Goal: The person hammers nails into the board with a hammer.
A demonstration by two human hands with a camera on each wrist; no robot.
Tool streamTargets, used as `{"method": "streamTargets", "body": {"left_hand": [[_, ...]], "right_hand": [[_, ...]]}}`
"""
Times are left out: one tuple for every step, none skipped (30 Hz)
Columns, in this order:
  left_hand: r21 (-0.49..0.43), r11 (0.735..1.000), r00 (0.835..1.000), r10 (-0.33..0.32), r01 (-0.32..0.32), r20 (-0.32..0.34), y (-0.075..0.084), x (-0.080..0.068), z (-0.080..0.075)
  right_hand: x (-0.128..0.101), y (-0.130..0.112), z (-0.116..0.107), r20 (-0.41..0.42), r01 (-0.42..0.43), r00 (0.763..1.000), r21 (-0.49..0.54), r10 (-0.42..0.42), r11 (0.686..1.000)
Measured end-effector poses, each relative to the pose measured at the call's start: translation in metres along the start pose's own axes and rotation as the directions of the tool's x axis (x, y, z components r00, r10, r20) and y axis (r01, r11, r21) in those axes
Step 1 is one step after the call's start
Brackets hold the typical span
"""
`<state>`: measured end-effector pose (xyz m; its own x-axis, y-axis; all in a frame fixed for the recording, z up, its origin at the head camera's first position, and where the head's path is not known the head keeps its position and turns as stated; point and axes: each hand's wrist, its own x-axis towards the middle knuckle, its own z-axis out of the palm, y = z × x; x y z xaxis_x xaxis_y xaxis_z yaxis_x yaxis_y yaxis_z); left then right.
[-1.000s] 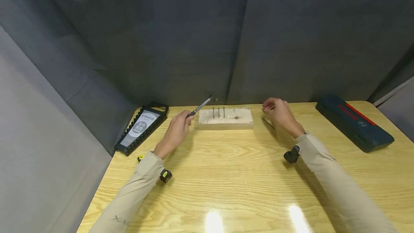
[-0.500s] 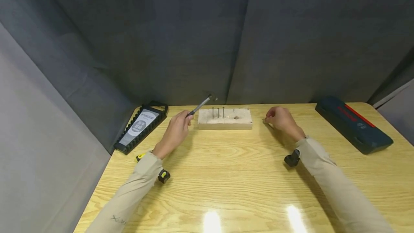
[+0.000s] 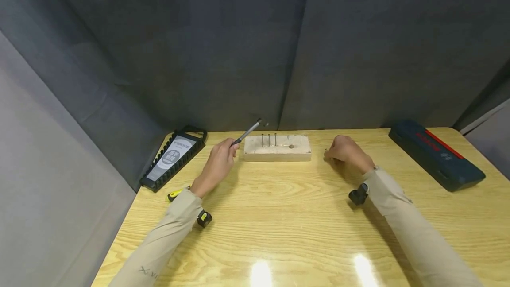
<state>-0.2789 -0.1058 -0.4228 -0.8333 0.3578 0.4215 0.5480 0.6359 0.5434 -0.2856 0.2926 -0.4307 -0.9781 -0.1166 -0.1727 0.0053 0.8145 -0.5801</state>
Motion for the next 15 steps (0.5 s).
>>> {"method": "streamTargets", "body": {"left_hand": [[0.004, 1.000, 1.000, -0.006, 0.006, 0.000, 0.000, 0.000, 0.000], [0.007, 1.000, 1.000, -0.012, 0.012, 0.000, 0.000, 0.000, 0.000], [0.007, 1.000, 1.000, -0.019, 0.019, 0.000, -0.001, 0.000, 0.000], [0.009, 1.000, 1.000, -0.027, 0.027, 0.001, -0.001, -0.001, 0.000], [0.009, 0.999, 0.999, -0.033, 0.033, 0.001, -0.001, -0.001, 0.000], [0.010, 0.999, 0.999, -0.038, 0.038, 0.002, -0.001, -0.001, 0.000], [0.011, 0.999, 0.999, -0.041, 0.041, 0.002, -0.001, -0.002, 0.000], [0.012, 0.999, 0.999, -0.044, 0.044, 0.003, -0.001, -0.002, 0.000], [0.013, 0.999, 0.999, -0.045, 0.044, 0.004, -0.001, -0.003, 0.001], [0.013, 0.999, 0.999, -0.046, 0.045, 0.006, -0.001, -0.003, 0.001], [0.011, 0.999, 0.999, -0.046, 0.046, 0.007, -0.001, -0.003, 0.001], [0.010, 0.999, 0.999, -0.046, 0.046, 0.007, -0.001, -0.003, 0.001], [0.007, 0.999, 0.999, -0.048, 0.048, 0.007, -0.001, -0.003, 0.001], [0.003, 0.999, 0.999, -0.051, 0.051, 0.009, -0.001, -0.004, 0.002], [0.000, 0.999, 0.999, -0.052, 0.052, 0.009, -0.002, -0.004, 0.002]], "right_hand": [[0.000, -0.002, -0.002, -0.023, 0.016, 1.000, 0.009, -0.015, 1.000], [0.000, -0.006, -0.004, -0.058, 0.045, 0.997, 0.023, -0.044, 0.999], [0.000, -0.010, -0.006, -0.104, 0.074, 0.992, 0.045, -0.069, 0.996], [0.000, -0.015, -0.007, -0.152, 0.102, 0.984, 0.064, -0.092, 0.993], [0.001, -0.021, -0.008, -0.201, 0.138, 0.973, 0.085, -0.118, 0.987], [0.003, -0.026, -0.007, -0.246, 0.180, 0.958, 0.113, -0.148, 0.977], [0.005, -0.031, -0.005, -0.286, 0.221, 0.942, 0.141, -0.174, 0.965], [0.008, -0.037, -0.002, -0.319, 0.260, 0.928, 0.184, -0.192, 0.948], [0.011, -0.043, 0.002, -0.343, 0.292, 0.917, 0.234, -0.202, 0.927], [0.014, -0.048, 0.007, -0.358, 0.327, 0.908, 0.287, -0.216, 0.900], [0.017, -0.052, 0.012, -0.368, 0.363, 0.900, 0.340, -0.232, 0.867], [0.020, -0.056, 0.018, -0.370, 0.391, 0.897, 0.402, -0.243, 0.828], [0.023, -0.059, 0.024, -0.372, 0.406, 0.895, 0.460, -0.244, 0.789], [0.025, -0.062, 0.030, -0.375, 0.421, 0.894, 0.511, -0.246, 0.750], [0.027, -0.065, 0.036, -0.378, 0.431, 0.893, 0.554, -0.246, 0.713]]}}
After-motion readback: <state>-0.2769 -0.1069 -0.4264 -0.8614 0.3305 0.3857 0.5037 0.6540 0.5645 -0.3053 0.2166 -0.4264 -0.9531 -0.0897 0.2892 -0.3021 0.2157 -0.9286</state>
